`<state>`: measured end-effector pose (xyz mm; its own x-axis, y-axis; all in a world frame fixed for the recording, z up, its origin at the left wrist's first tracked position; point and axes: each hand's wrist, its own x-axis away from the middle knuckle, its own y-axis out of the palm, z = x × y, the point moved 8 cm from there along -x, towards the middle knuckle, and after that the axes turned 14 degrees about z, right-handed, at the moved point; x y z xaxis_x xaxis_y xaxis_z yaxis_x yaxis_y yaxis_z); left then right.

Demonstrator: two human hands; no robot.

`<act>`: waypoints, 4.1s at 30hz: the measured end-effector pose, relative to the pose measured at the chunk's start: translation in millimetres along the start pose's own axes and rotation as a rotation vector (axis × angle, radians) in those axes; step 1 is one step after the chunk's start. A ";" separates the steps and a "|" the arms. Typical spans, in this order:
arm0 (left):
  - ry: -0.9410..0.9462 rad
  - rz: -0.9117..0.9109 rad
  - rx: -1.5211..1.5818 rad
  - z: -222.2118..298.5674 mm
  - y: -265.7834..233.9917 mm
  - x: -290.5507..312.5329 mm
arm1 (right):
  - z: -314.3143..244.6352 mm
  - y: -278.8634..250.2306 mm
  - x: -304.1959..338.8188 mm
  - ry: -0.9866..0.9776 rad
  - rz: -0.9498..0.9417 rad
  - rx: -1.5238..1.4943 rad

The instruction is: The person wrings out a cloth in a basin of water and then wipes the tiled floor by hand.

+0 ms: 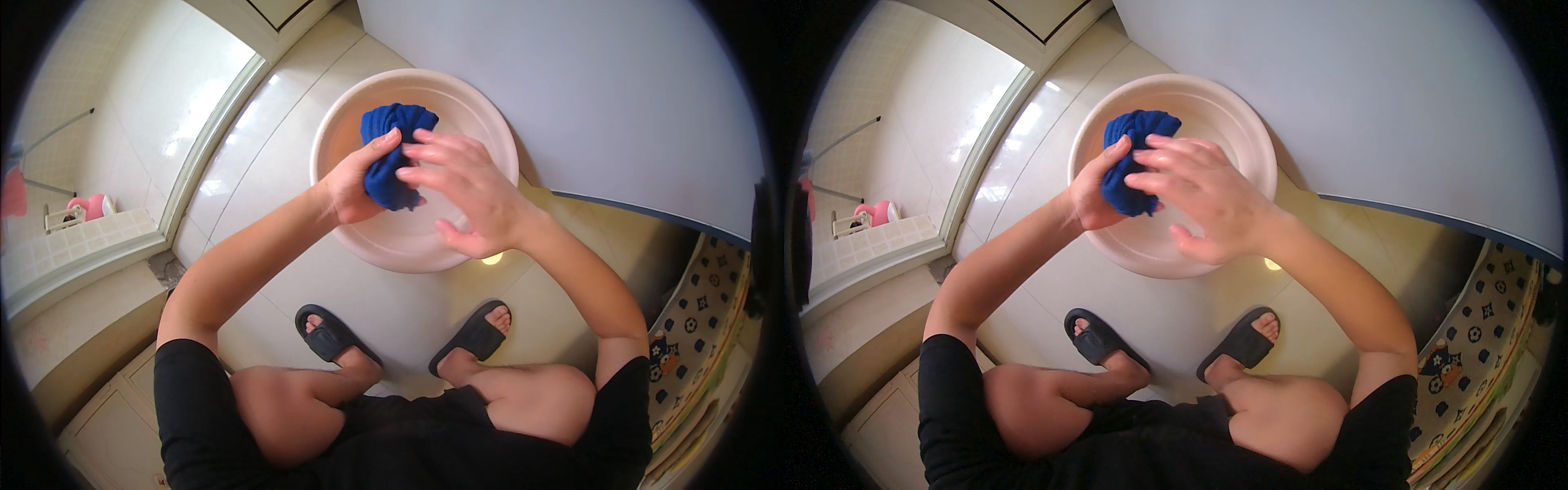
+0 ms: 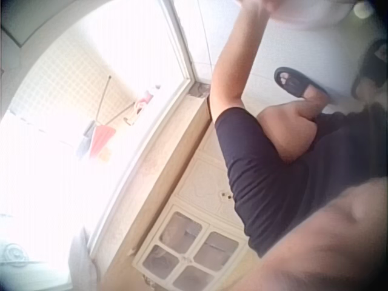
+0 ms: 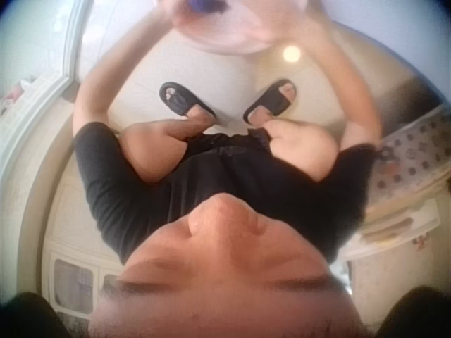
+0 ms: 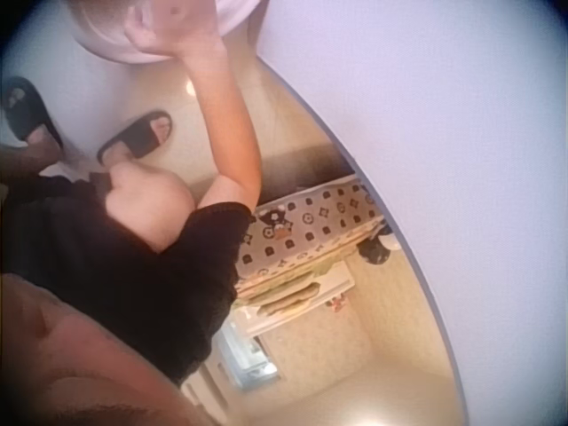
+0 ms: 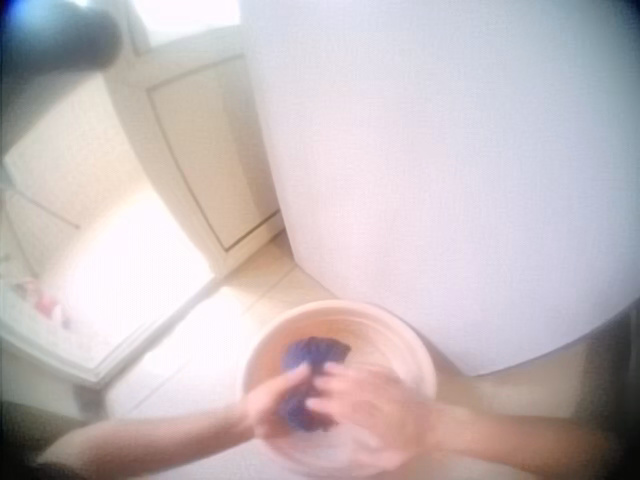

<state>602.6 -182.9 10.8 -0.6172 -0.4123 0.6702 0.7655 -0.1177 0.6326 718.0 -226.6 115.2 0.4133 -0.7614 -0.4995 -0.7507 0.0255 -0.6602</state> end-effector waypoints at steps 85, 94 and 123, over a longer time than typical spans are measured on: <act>0.296 0.304 -1.069 59.5 -38.6 -16.9 | 145.1 119.9 110.9 0.103 -0.449 0.672; -0.037 0.207 -0.523 25.3 -50.3 -17.0 | 103.4 32.6 29.7 0.356 0.165 0.247; 0.248 0.286 -1.941 -11.0 -9.8 -41.3 | 88.1 94.5 48.7 0.203 -0.188 0.378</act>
<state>622.6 -174.6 -27.3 -0.5582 -0.6698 0.4897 0.0609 -0.6217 -0.7809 712.6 -204.2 -21.0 0.3867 -0.8857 -0.2570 -0.4164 0.0809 -0.9056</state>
